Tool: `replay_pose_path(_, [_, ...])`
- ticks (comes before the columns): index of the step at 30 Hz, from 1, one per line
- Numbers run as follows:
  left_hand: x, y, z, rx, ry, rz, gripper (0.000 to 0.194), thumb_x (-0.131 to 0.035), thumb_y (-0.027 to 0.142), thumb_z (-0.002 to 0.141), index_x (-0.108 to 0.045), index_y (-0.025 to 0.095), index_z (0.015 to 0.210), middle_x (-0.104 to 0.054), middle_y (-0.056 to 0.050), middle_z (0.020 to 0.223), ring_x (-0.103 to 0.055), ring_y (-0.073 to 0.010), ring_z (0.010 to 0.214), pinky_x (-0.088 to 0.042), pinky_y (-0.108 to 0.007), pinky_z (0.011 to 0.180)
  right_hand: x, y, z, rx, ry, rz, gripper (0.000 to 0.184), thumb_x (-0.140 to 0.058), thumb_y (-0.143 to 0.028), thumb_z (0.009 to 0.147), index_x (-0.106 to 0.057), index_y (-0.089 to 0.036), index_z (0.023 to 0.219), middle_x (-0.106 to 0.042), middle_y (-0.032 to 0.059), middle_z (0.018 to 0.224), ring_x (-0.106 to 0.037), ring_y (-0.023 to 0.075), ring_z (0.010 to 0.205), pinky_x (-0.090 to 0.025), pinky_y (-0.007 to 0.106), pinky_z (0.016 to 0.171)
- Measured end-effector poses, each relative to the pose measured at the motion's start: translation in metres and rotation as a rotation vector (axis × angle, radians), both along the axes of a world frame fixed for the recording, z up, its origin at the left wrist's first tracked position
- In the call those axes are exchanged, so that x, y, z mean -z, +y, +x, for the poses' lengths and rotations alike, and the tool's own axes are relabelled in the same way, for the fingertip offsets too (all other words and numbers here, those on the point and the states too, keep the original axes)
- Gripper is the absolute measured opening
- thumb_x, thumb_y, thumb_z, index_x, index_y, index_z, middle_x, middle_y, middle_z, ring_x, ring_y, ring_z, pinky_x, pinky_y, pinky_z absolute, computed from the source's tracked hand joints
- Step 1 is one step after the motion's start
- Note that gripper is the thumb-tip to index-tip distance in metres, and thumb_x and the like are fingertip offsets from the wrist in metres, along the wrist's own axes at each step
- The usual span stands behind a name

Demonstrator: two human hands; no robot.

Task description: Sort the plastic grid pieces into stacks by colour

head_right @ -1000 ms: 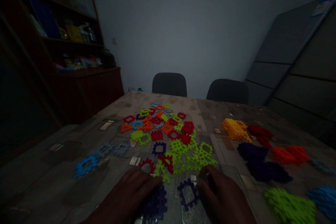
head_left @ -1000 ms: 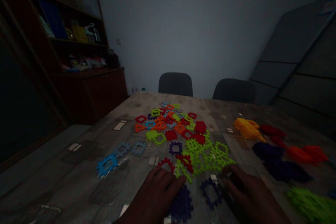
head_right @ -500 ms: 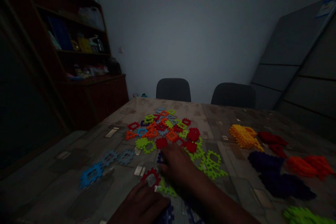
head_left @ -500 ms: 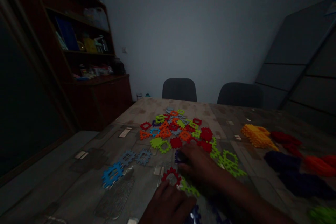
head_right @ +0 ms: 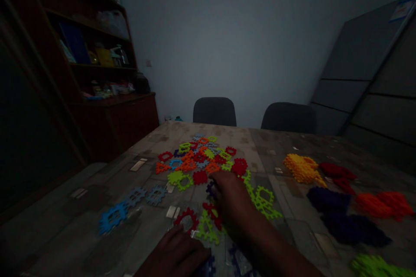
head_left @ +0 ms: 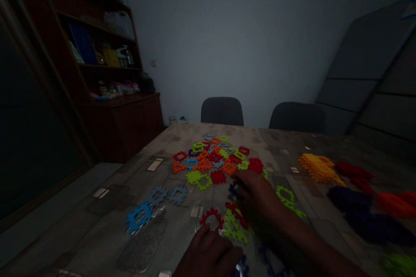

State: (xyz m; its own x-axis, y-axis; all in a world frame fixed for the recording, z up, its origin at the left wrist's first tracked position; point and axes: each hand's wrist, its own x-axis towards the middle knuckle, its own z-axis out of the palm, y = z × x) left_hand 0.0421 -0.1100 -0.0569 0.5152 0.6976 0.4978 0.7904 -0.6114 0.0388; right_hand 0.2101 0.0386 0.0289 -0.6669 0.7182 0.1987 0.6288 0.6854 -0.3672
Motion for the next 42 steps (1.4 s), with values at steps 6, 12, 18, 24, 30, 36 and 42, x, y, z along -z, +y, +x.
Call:
replay_pose_path(6, [-0.002,-0.003,0.001,-0.008,-0.071,-0.014,0.024,-0.058,0.034,0.101,-0.055,0.026,0.123,-0.072,0.002,0.103,-0.065,-0.0177,0.089,-0.044,-0.038,0.100,0.013,-0.027,0.073,0.166,0.339,-0.225,0.027,-0.054,-0.036,0.083,-0.072,-0.019,0.097,-0.073,0.0066,0.088,-0.067,0.0244,0.081,-0.049,0.034,0.073])
replay_pose_path(12, [-0.015,-0.008,-0.010,-0.003,-0.039,-0.166,0.068,-0.075,0.044,0.085,-0.042,0.027,0.141,-0.067,-0.005,0.123,-0.062,-0.0250,0.106,-0.037,-0.048,0.109,0.047,-0.067,0.109,0.266,0.331,-0.634,0.034,-0.056,-0.045,0.082,-0.067,-0.019,0.101,-0.060,-0.0015,0.066,-0.059,0.0172,0.055,-0.044,0.026,0.051])
replay_pose_path(18, [-0.056,-0.020,-0.014,-0.067,-0.085,-0.270,0.074,-0.080,0.031,0.073,-0.043,0.033,0.138,-0.065,-0.002,0.127,-0.059,-0.0263,0.113,-0.035,-0.047,0.109,0.035,-0.078,0.129,0.250,0.051,-0.392,0.039,-0.052,-0.039,0.091,-0.065,-0.021,0.122,-0.071,0.0132,0.112,-0.066,0.0301,0.101,-0.051,0.044,0.089])
replay_pose_path(24, [-0.055,-0.018,-0.013,-0.024,-0.055,-0.336,0.083,-0.082,0.031,0.069,-0.040,0.032,0.141,-0.065,-0.003,0.128,-0.059,-0.0287,0.111,-0.040,-0.049,0.104,0.031,-0.073,0.130,-0.132,-0.017,-0.378,0.074,-0.070,-0.025,0.080,-0.044,-0.028,0.149,-0.041,0.0102,0.155,-0.030,0.0323,0.145,-0.024,0.053,0.118])
replay_pose_path(30, [-0.038,-0.016,-0.012,-0.023,-0.041,-0.403,0.092,-0.083,0.021,0.068,-0.034,0.031,0.145,-0.064,-0.005,0.128,-0.060,-0.0296,0.113,-0.040,-0.053,0.106,0.025,-0.071,0.115,-0.176,-0.051,-0.351,0.069,-0.070,-0.016,0.077,-0.051,-0.027,0.142,-0.050,0.0097,0.146,-0.041,0.0291,0.136,-0.030,0.047,0.116])
replay_pose_path(36, [-0.044,-0.018,-0.007,-0.020,-0.068,-0.396,0.087,-0.075,0.013,0.070,-0.033,0.029,0.144,-0.064,-0.007,0.127,-0.059,-0.0301,0.115,-0.037,-0.056,0.108,0.028,-0.069,0.117,-0.224,-0.023,-0.304,0.055,-0.067,-0.029,0.088,-0.052,-0.029,0.141,-0.054,0.0110,0.142,-0.046,0.0302,0.131,-0.033,0.049,0.113])
replay_pose_path(42, [-0.036,-0.017,-0.007,-0.062,-0.035,-0.344,0.091,-0.079,0.017,0.065,-0.033,0.030,0.143,-0.066,-0.007,0.125,-0.061,-0.0306,0.112,-0.039,-0.058,0.108,0.040,-0.069,0.130,-0.134,-0.034,-0.286,0.076,-0.077,-0.026,0.079,-0.045,-0.033,0.147,-0.048,0.0087,0.148,-0.040,0.0327,0.137,-0.031,0.051,0.114])
